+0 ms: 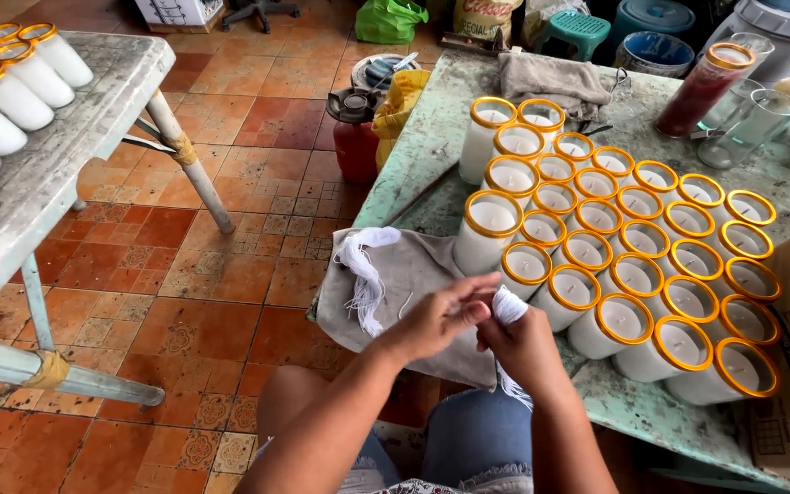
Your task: The person sits at a table and repeatedly pulls white wick strands from a bundle, measures them by hand, and folds them into small loops. Finished loops are placed on a cloth beside the candles.
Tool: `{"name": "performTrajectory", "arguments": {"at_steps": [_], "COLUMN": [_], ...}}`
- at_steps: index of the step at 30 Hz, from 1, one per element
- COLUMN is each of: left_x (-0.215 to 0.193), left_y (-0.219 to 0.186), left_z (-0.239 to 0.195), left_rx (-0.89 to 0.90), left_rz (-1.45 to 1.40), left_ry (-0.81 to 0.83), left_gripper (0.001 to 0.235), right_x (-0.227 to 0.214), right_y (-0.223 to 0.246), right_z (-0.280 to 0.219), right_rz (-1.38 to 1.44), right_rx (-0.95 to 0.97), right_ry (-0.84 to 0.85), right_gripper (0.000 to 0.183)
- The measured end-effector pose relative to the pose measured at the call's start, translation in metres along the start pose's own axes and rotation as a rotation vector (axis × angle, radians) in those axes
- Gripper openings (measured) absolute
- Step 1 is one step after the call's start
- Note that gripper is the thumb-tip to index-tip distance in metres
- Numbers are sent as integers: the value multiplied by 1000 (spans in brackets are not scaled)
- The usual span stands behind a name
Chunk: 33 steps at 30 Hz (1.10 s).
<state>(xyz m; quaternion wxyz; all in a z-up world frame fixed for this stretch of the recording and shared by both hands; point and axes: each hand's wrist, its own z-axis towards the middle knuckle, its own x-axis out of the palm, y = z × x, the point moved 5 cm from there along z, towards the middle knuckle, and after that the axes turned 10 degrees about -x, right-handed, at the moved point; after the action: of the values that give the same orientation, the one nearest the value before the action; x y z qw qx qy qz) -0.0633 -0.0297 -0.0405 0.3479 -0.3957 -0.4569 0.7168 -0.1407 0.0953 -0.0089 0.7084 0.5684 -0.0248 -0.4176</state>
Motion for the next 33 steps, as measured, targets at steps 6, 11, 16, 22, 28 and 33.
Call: {"name": "performTrajectory", "arguments": {"at_steps": [6, 11, 16, 22, 28, 33], "left_x": [-18, -72, -110, -101, -82, -66], "left_y": [-4, 51, 85, 89, 125, 147], "left_z": [10, 29, 44, 38, 51, 60], "left_rx": [-256, -755, -640, -426, -350, -249], "left_rz": [-170, 429, 689, 771, 837, 1012], "left_ry": [246, 391, -30, -42, -28, 74], "left_gripper": [17, 33, 24, 10, 12, 30], "right_x": [-19, -14, -33, -46, -45, -45], "right_y": [-46, -118, -171, -197, -195, -191], "right_z": [-16, -67, -107, -121, -121, -120], "right_rz": [424, 1269, 1146, 1142, 1147, 1098], "right_rx": [-58, 431, 554, 511, 508, 518], "right_ry": [-234, -206, -406, -403, -405, -446], "right_gripper": [16, 11, 9, 13, 12, 8]}}
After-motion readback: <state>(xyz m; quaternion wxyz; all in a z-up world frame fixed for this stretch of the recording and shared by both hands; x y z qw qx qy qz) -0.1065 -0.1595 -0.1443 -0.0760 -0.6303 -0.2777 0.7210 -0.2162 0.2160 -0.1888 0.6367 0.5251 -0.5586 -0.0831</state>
